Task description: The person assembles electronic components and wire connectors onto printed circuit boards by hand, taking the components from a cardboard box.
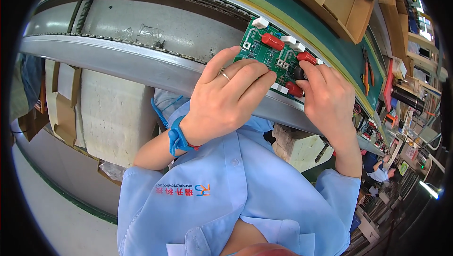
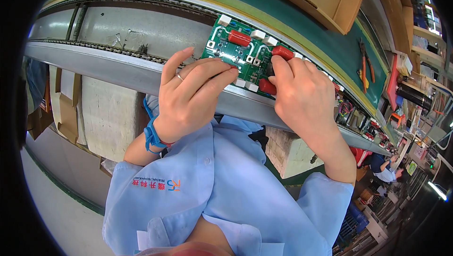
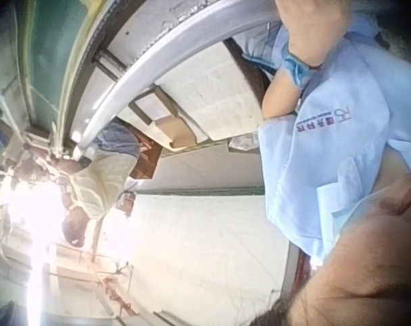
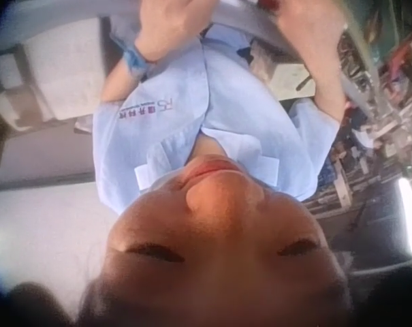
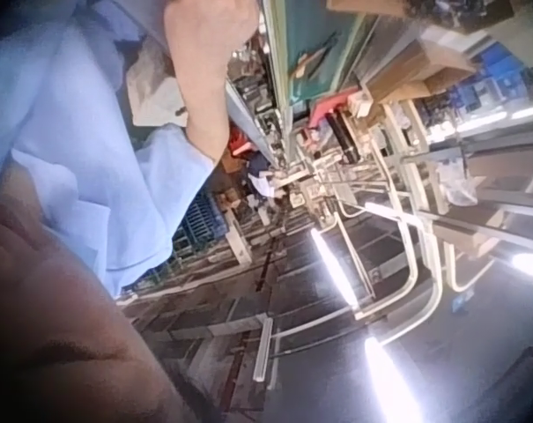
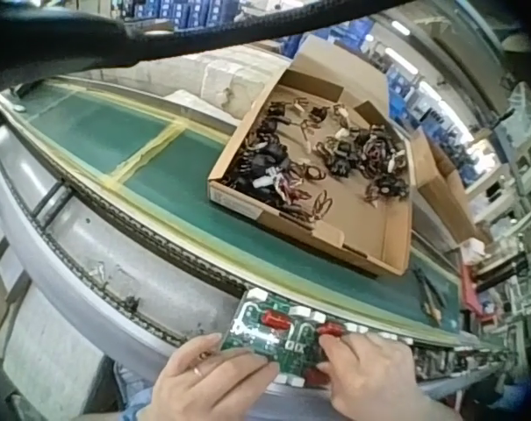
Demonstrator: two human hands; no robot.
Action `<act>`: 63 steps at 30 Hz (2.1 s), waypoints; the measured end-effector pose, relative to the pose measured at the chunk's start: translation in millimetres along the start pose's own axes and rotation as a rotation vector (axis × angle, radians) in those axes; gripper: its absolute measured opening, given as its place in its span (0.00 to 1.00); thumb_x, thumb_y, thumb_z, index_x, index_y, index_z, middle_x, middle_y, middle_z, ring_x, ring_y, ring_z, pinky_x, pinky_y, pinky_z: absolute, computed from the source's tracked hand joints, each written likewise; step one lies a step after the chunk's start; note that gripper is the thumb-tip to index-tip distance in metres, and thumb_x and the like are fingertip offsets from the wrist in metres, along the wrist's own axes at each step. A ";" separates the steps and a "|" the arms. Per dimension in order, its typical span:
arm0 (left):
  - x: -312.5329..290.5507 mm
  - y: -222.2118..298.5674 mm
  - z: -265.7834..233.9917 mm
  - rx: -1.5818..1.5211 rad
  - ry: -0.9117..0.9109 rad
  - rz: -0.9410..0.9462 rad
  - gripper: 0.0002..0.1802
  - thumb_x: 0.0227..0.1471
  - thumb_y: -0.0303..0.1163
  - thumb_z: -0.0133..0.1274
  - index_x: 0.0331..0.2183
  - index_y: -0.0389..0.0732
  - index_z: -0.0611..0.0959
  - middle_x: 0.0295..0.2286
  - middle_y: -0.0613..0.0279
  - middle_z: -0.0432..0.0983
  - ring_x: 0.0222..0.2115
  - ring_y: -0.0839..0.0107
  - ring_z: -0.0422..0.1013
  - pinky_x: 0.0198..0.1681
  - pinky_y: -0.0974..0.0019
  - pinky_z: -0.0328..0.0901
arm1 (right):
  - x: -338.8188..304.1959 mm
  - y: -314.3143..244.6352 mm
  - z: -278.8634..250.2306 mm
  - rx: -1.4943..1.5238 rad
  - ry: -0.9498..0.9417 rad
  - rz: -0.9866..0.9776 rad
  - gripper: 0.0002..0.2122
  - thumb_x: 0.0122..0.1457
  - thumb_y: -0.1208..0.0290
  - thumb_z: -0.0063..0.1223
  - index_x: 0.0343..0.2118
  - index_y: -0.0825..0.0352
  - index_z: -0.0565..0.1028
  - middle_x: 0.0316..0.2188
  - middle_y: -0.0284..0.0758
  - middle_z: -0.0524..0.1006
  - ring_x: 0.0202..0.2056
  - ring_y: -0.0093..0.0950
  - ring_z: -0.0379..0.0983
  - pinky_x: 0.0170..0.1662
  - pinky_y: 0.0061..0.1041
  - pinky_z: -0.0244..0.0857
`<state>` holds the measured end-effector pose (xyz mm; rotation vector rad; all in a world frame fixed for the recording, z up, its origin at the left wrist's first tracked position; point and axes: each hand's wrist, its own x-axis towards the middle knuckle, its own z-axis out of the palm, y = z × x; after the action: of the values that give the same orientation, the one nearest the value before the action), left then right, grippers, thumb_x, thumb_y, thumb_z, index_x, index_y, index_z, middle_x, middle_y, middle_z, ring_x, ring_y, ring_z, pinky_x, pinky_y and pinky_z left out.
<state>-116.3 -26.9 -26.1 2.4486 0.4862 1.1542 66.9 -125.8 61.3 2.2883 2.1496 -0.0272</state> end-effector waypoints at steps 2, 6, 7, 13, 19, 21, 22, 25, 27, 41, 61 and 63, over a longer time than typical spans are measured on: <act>0.5 0.2 -0.4 -0.004 -0.003 0.001 0.15 0.41 0.27 0.55 0.36 0.40 0.83 0.35 0.64 0.76 0.37 0.71 0.76 0.58 0.56 0.61 | -0.1 -1.0 0.2 -0.036 0.016 -0.027 0.15 0.47 0.76 0.63 0.41 0.69 0.78 0.28 0.36 0.75 0.30 0.34 0.74 0.31 0.32 0.68; 1.8 1.1 -1.7 -0.014 -0.014 -0.003 0.15 0.41 0.27 0.55 0.36 0.40 0.83 0.35 0.64 0.76 0.37 0.71 0.75 0.58 0.56 0.60 | -0.7 -0.8 -1.0 -0.156 -0.014 -0.101 0.15 0.48 0.76 0.60 0.41 0.71 0.77 0.26 0.35 0.72 0.29 0.32 0.73 0.30 0.30 0.69; 1.7 1.0 -1.5 -0.015 -0.013 -0.004 0.15 0.41 0.27 0.55 0.36 0.40 0.83 0.35 0.64 0.76 0.37 0.71 0.75 0.58 0.56 0.60 | -0.3 1.5 -1.5 -0.156 -0.015 -0.102 0.15 0.48 0.76 0.60 0.41 0.71 0.77 0.26 0.35 0.72 0.29 0.32 0.73 0.30 0.30 0.69; 0.6 1.0 -0.9 0.013 -0.002 0.002 0.15 0.41 0.28 0.55 0.36 0.40 0.83 0.35 0.64 0.75 0.37 0.71 0.75 0.58 0.57 0.60 | 0.0 1.3 -1.3 -0.090 0.008 -0.123 0.16 0.47 0.77 0.60 0.42 0.71 0.77 0.27 0.36 0.71 0.29 0.32 0.72 0.31 0.29 0.69; 2.1 1.6 0.0 0.015 -0.001 0.029 0.15 0.40 0.28 0.56 0.36 0.40 0.83 0.34 0.64 0.74 0.36 0.71 0.75 0.58 0.57 0.60 | -10.1 -0.1 6.9 -0.046 0.115 -0.078 0.17 0.47 0.77 0.61 0.42 0.70 0.78 0.29 0.36 0.74 0.31 0.31 0.73 0.32 0.28 0.69; 3.6 2.7 0.4 0.035 -0.018 0.025 0.15 0.40 0.28 0.56 0.36 0.39 0.82 0.34 0.63 0.73 0.36 0.71 0.75 0.58 0.56 0.60 | -13.3 0.3 9.2 -0.053 0.194 -0.077 0.17 0.46 0.77 0.62 0.42 0.70 0.78 0.29 0.35 0.74 0.30 0.31 0.73 0.31 0.29 0.69; 4.9 3.6 0.1 0.032 -0.021 0.025 0.15 0.40 0.28 0.56 0.36 0.39 0.82 0.34 0.63 0.73 0.36 0.71 0.75 0.58 0.56 0.60 | -12.8 0.8 10.4 -0.051 0.192 -0.073 0.17 0.46 0.77 0.62 0.42 0.70 0.78 0.29 0.35 0.74 0.30 0.31 0.73 0.31 0.29 0.69; 8.9 5.5 -0.1 0.045 -0.043 -0.046 0.12 0.41 0.26 0.56 0.33 0.44 0.86 0.31 0.71 0.75 0.31 0.76 0.75 0.57 0.60 0.59 | -8.4 3.2 11.7 -0.052 0.153 -0.056 0.17 0.46 0.76 0.63 0.42 0.70 0.78 0.28 0.34 0.74 0.29 0.31 0.73 0.31 0.28 0.68; 8.7 5.6 -0.2 0.037 -0.052 -0.056 0.12 0.41 0.26 0.56 0.33 0.44 0.86 0.31 0.70 0.75 0.30 0.77 0.74 0.57 0.60 0.58 | -6.6 3.6 11.6 -0.038 0.146 -0.074 0.17 0.46 0.76 0.63 0.42 0.70 0.78 0.28 0.34 0.74 0.29 0.31 0.73 0.30 0.28 0.68; 4.2 2.4 1.0 0.050 -0.062 0.018 0.14 0.41 0.28 0.55 0.35 0.40 0.82 0.34 0.64 0.72 0.35 0.72 0.74 0.59 0.56 0.58 | -3.5 3.3 2.4 -0.053 0.082 -0.068 0.16 0.46 0.75 0.64 0.41 0.68 0.79 0.27 0.34 0.74 0.29 0.31 0.72 0.29 0.28 0.68; 3.6 2.2 2.8 0.048 -0.057 0.021 0.15 0.39 0.29 0.56 0.35 0.40 0.82 0.35 0.64 0.72 0.36 0.72 0.74 0.58 0.56 0.60 | 5.5 6.0 -8.5 0.050 -0.040 -0.005 0.15 0.46 0.78 0.64 0.40 0.67 0.80 0.29 0.37 0.77 0.29 0.37 0.74 0.33 0.34 0.68; 4.7 2.6 2.5 0.055 -0.056 0.024 0.14 0.39 0.29 0.56 0.34 0.40 0.82 0.35 0.65 0.72 0.36 0.72 0.74 0.58 0.56 0.60 | 4.0 8.0 -7.1 0.040 -0.009 -0.056 0.15 0.46 0.77 0.64 0.40 0.67 0.80 0.28 0.38 0.77 0.29 0.38 0.74 0.32 0.34 0.68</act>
<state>-111.2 -27.5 -23.2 2.5326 0.4790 1.0915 75.2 -122.3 68.2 2.2440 2.2280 -0.0809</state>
